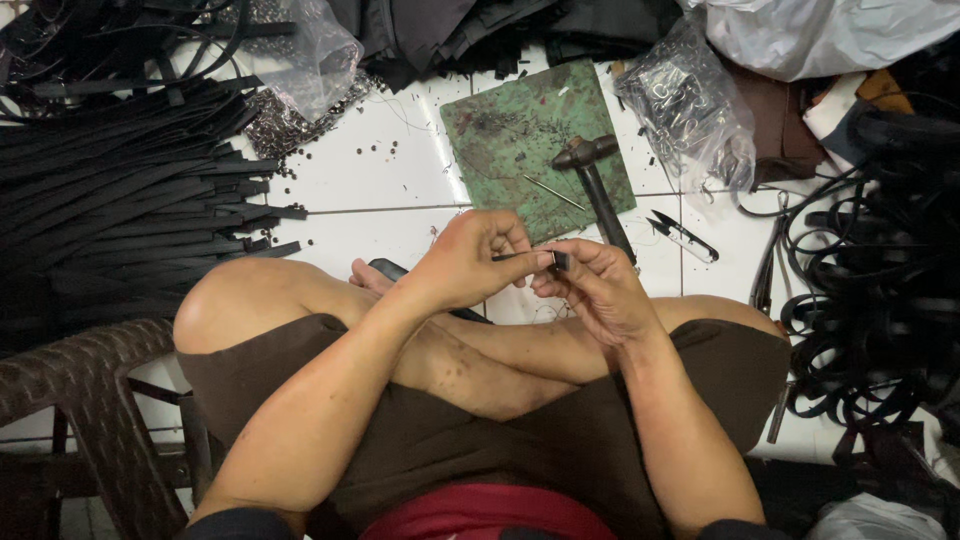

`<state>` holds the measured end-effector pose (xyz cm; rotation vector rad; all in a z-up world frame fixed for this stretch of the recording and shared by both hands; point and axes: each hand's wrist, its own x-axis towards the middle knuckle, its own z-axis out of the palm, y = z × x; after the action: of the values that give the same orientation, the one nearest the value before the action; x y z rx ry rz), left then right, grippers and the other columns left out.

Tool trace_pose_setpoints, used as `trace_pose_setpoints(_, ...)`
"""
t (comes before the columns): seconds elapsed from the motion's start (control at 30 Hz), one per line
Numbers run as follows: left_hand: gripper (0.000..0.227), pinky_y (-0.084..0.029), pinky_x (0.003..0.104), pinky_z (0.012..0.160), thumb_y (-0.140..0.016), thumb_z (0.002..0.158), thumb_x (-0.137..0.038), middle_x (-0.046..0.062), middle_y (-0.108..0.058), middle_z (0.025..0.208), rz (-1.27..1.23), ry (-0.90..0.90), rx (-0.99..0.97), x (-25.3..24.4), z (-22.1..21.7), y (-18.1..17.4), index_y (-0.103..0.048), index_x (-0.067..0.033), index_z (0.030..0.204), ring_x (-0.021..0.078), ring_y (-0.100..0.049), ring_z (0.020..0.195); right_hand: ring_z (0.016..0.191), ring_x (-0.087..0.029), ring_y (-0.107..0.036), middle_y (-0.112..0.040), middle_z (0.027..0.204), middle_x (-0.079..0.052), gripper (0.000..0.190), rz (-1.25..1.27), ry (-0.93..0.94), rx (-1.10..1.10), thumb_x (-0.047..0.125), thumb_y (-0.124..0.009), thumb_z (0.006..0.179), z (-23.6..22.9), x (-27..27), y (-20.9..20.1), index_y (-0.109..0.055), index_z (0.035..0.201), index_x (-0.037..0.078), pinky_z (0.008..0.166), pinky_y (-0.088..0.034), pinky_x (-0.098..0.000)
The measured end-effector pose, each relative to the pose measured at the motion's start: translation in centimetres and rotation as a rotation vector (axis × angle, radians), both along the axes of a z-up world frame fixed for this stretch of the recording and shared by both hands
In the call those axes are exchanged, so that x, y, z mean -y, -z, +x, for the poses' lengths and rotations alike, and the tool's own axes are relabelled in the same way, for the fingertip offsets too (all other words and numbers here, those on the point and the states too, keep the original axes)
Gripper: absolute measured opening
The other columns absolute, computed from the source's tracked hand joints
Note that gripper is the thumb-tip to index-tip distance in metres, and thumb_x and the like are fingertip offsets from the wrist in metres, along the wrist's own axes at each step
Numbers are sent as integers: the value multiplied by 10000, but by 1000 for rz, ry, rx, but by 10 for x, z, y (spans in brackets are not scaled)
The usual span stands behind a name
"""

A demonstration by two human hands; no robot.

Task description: The person sits cross-legged and repeatedly assembles black straps by inserting a metal rivet, placing a metal loop, and hammering the rivet to secure the loop. They use scissors to trim the strap ends and a hammer to fasten the hardware.

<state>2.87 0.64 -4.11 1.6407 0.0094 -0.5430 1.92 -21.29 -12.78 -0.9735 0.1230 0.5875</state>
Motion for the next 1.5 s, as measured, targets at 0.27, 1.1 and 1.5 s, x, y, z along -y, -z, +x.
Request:
trace_pose_setpoints(0.27, 77, -447, 191, 516, -678, 868, -158, 25, -746, 653, 23, 15, -36, -3, 2, -6, -735, -110, 847, 85, -589, 518, 682, -275, -770, -741, 807, -248, 165, -175, 23, 96, -11, -714, 902, 3, -3, -7, -693, 1000, -141, 614, -673, -361)
trace_pose_setpoints(1.1, 99, -448, 250, 575, -678, 876, -179, -6, -754, 678, 169, 67, 211, -1, 1, 2, -773, -149, 879, 139, -601, 572, 594, -158, -694, -692, 661, -153, 94, -428, -53, 315, 0, -751, 912, 9, 2, -22, -740, 928, -92, 550, -635, -322)
trace_pose_setpoints(1.5, 174, -458, 307, 670, -631, 975, -363, -1, -679, 705, 852, 264, -55, -155, -19, -103, -692, -303, 1126, 141, -576, 645, 603, -69, -611, -667, 667, -25, 164, -617, -45, 378, 142, -728, 959, 30, 34, -34, -696, 817, 67, 630, -517, -193)
